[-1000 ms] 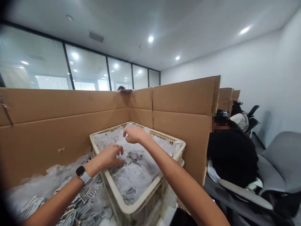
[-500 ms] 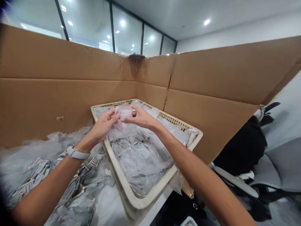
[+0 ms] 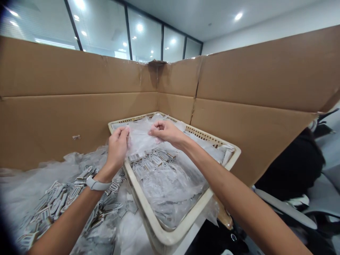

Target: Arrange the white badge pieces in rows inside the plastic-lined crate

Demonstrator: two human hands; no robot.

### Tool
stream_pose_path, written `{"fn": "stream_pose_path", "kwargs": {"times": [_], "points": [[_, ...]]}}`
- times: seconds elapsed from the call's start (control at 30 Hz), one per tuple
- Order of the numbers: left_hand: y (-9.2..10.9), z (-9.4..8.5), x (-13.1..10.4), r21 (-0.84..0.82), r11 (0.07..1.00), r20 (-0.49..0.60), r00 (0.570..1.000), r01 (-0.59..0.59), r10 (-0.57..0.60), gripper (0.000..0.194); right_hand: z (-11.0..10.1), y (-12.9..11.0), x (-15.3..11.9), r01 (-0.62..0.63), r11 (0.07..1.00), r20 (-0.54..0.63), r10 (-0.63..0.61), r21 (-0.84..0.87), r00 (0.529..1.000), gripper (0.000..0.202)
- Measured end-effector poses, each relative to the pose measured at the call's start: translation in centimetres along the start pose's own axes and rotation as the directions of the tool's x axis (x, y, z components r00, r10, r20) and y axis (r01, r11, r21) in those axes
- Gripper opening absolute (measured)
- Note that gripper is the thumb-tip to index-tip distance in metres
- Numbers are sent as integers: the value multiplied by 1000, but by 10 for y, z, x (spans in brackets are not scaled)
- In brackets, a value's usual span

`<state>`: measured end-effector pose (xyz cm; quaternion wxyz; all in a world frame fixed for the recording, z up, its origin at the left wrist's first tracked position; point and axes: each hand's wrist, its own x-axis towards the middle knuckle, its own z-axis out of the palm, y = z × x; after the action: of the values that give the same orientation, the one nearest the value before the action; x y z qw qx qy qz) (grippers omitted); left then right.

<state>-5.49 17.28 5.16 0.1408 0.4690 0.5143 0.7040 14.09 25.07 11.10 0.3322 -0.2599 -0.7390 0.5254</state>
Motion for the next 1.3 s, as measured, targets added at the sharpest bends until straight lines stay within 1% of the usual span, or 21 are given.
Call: {"fn": "stream_pose_path", "kwargs": {"times": [0.1,0.2,0.3,0.37,0.4,0.43,0.47,0.53,0.6,0.63,0.67,0.7,0.77,0.8,0.83,0.93,1.0,1.07,1.13,1.2,1.3], "points": [[-4,-3,-4,56,997,-84,995,-46,51,11,-12,11,3,-103,994,91,105,-18,990,40],[-4,-4,-9,127,986,-70,990,-111,120,8,-21,24,5,-216,972,182,230,-90,956,48],[2,-9,-6,183,971,65,987,-157,147,13,-20,31,2,-290,941,261,329,-176,907,51],[9,-15,0,215,960,218,967,-177,129,18,-14,31,-1,-304,926,291,361,-223,886,46],[13,-19,3,232,955,318,942,-185,106,20,-11,29,-2,-300,920,297,369,-252,881,43],[18,-22,6,250,949,432,899,-193,69,23,-8,27,-4,-287,914,299,370,-288,880,39],[22,-24,9,271,941,547,837,-201,21,25,-5,25,-4,-266,905,301,368,-332,880,36],[31,-27,11,320,921,737,669,-221,-95,29,-2,22,-5,-197,879,304,349,-435,887,28],[36,-25,10,378,891,834,509,-250,-212,32,-1,18,-5,-108,823,276,306,-557,911,27],[38,-22,9,408,873,854,451,-268,-260,33,0,16,-5,-62,788,244,263,-612,933,30],[39,-19,8,436,852,861,411,-290,-301,35,2,15,-5,-14,748,204,198,-663,959,36],[40,-16,8,461,830,861,386,-313,-332,36,3,13,-6,38,708,166,113,-706,980,40],[41,-11,9,494,793,856,359,-357,-372,39,8,9,-9,136,649,139,-47,-749,989,38],[41,-9,10,502,778,855,348,-376,-384,39,11,7,-10,177,635,158,-87,-752,984,32],[41,-8,11,507,766,856,334,-394,-395,40,13,5,-12,203,632,192,-88,-748,977,27],[40,-5,14,518,734,855,291,-439,-430,43,16,3,-16,183,653,279,45,-735,959,31],[40,-3,15,537,703,843,286,-466,-455,46,14,4,-17,113,653,309,193,-749,931,35],[42,-1,15,562,665,826,287,-491,-486,49,11,5,-17,19,654,331,357,-756,874,34],[44,2,15,582,627,808,281,-518,-517,53,10,5,-18,-74,667,340,468,-741,816,32],[46,6,14,590,595,795,265,-546,-546,59,12,6,-18,-135,685,335,506,-716,794,30],[48,11,13,610,540,764,248,-580,-596,68,14,5,-18,-137,682,353,527,-719,773,27]]}}
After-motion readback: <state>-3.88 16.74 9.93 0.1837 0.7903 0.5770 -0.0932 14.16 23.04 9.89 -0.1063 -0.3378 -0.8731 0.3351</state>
